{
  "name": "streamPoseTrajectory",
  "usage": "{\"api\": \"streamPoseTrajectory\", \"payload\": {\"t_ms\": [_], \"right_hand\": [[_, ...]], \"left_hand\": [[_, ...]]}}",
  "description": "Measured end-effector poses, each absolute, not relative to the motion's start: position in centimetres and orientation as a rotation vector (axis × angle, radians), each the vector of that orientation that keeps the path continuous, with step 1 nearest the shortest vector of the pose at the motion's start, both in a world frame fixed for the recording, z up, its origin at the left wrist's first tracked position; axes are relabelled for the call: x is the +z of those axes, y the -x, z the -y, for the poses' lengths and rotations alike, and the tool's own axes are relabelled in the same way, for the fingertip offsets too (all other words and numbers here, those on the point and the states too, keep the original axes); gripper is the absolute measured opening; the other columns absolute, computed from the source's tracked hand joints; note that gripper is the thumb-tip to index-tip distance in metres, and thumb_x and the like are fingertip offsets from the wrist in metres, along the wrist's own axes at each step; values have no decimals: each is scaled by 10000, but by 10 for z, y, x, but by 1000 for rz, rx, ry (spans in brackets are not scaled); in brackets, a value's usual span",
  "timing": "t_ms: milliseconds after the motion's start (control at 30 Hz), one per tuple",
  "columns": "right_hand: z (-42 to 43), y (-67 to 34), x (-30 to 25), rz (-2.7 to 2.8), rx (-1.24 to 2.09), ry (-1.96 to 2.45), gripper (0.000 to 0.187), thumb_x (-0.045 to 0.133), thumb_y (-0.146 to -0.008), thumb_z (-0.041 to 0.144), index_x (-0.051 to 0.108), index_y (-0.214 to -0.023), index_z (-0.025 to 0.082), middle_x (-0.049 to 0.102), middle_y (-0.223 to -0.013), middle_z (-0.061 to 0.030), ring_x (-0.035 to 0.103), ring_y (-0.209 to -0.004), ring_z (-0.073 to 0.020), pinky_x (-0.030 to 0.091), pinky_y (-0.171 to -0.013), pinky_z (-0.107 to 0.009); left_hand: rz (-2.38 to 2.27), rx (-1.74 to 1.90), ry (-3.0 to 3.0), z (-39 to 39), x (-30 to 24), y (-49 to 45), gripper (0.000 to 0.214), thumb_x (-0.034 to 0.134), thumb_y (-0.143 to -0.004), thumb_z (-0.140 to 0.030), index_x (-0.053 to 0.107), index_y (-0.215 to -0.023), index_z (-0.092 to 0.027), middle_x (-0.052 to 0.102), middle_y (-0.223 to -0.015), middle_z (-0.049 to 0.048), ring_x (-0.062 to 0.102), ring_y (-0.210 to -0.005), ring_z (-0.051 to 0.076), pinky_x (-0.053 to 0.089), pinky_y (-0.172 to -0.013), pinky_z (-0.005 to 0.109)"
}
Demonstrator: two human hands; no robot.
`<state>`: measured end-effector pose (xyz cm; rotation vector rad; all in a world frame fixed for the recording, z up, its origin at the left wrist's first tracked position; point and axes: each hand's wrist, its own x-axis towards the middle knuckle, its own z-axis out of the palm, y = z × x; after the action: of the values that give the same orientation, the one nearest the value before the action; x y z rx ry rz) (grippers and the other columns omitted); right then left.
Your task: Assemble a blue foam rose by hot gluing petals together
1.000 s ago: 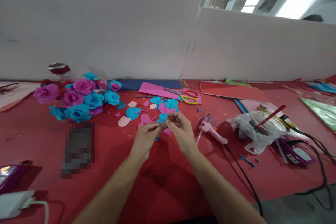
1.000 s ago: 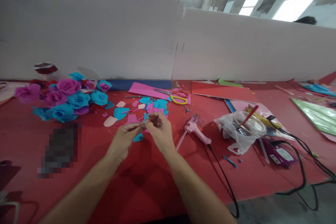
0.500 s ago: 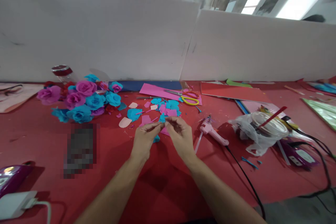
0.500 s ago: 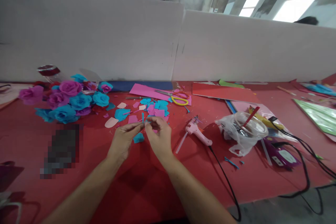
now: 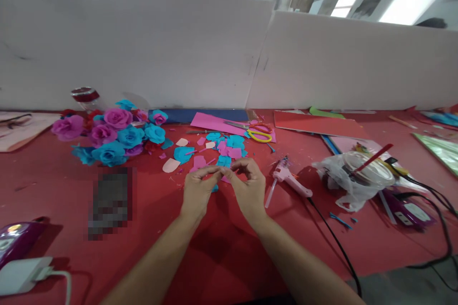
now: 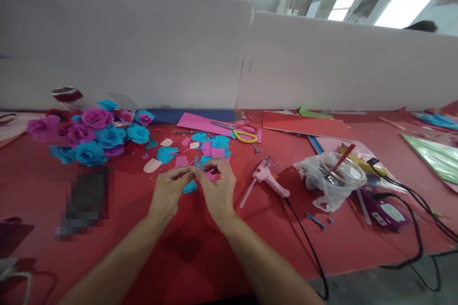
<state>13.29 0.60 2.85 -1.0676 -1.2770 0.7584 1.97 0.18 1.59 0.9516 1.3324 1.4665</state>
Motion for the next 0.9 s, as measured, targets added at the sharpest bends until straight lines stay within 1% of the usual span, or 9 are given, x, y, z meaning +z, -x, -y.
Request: {"api": "streamPoseTrajectory", "payload": {"t_ms": [133,200,300,367,433,533,600,733,900], "right_hand": [[-5,-132,29,1198,842,1045,240,745,-674,280,554,-804,212,565,-765,12,528,-693,-134,433,-670,-281],[-6,-133,27,1203,873,1057,160,688,-735,317,577,-757,204,569,-729,8,519,-680,-137,433,-674,-286],[-10,-133,23,1265,935,1079,151,573,-818,318,638,-754,198,628,-736,-15,554,-718,-158,448,-724,-308],[-12,-132,21,1345,980,1061,109,597,-778,253,664,-851,208,678,-847,-31,599,-805,-180,459,-789,-329],[-12,-129,20,1424,1026,1023,188,631,-723,198,669,-906,215,696,-918,-40,622,-853,-193,467,-822,-342],[-10,-126,20,1435,1074,1019,92,634,-733,222,680,-811,205,704,-809,-31,633,-769,-187,489,-757,-329],[-9,-126,20,1421,1078,1040,83,625,-754,251,687,-750,196,700,-744,-24,627,-721,-181,491,-712,-314],[-10,-128,18,1443,1045,1070,106,624,-757,256,702,-739,187,699,-721,-19,625,-691,-172,492,-668,-286],[-10,-127,16,1494,1033,1055,112,615,-750,241,713,-733,190,704,-715,-15,634,-694,-172,502,-687,-284]], "left_hand": [[-1349,1516,-934,-3,15,-19,129,760,-612,-285,765,-723,-220,740,-787,36,637,-810,197,467,-760,297],[-1332,1540,-897,-3,16,-19,138,774,-597,-287,760,-716,-219,733,-764,28,632,-787,188,469,-759,297],[-1296,1570,-827,-4,17,-18,158,794,-576,-285,746,-707,-211,713,-741,17,619,-767,170,466,-753,288],[-1259,1601,-803,-5,17,-17,164,801,-567,-275,735,-699,-204,699,-763,13,609,-791,161,459,-747,272],[-1220,1624,-778,-6,16,-16,159,806,-559,-260,724,-680,-197,683,-770,8,600,-802,151,450,-736,257],[-1152,1580,-727,-7,15,-15,138,803,-560,-239,710,-650,-191,664,-703,-7,588,-743,128,440,-727,249],[-1116,1543,-707,-7,15,-14,146,807,-553,-229,709,-653,-188,662,-685,-9,582,-714,118,440,-727,249],[-1061,1467,-736,-8,20,-9,268,824,-530,-217,739,-783,-196,696,-788,14,603,-761,131,456,-746,257],[-970,1369,-831,-9,24,0,253,779,-632,-285,743,-856,-172,723,-900,71,636,-874,175,460,-824,290]]}}
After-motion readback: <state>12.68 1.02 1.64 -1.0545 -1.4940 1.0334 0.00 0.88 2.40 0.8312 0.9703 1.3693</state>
